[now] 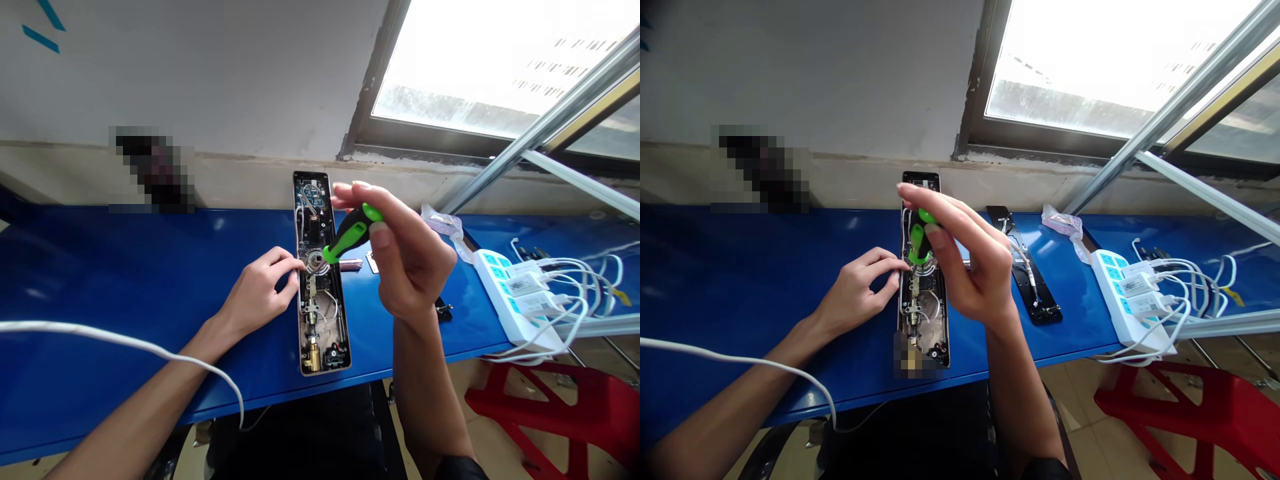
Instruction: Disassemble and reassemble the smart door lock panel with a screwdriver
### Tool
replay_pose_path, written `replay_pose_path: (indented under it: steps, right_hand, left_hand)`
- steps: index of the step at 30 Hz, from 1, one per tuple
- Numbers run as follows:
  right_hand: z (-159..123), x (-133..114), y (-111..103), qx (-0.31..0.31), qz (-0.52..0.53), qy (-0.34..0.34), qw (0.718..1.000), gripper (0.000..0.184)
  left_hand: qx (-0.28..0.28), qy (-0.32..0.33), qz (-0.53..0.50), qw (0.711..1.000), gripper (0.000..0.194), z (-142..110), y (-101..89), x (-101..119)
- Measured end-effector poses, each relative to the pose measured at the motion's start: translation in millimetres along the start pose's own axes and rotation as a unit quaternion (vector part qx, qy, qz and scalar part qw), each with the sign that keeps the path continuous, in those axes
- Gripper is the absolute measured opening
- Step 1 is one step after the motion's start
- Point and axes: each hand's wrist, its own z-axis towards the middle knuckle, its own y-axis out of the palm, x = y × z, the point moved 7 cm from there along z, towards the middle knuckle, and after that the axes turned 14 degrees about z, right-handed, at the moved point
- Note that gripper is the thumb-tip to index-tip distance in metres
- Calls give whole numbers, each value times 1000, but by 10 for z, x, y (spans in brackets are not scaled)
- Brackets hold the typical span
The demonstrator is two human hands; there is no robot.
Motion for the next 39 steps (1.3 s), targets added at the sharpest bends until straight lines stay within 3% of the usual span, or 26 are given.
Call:
replay_pose_path:
  steps: [7,13,20,24,27,32,39]
  right_hand:
    - [10,-7,-91,60,-56,-46,996,26]
    - [21,20,33,-7,20,4,1000,45]
    - [55,17,-5,35,9,-36,999,36]
    - [45,79,96,-26,66,26,997,43]
    - [16,67,127,-50,109,12,993,50]
    - [-22,88,118,-34,91,-18,995,53]
    - [-8,49,51,24,2,-25,999,47]
  left_hand:
    - [1,-1,1,1000,21,3,2,12]
    - [-7,-20,-8,1000,26,-1,-13,10]
    - [-18,-124,-76,989,36,11,-25,-83]
    - [-44,-161,-138,976,41,-1,30,-112]
    - [-57,-191,-207,958,46,-21,108,-160]
    - [-81,-222,-290,927,52,-47,249,-260]
    - [-74,-212,-298,928,49,-48,242,-246]
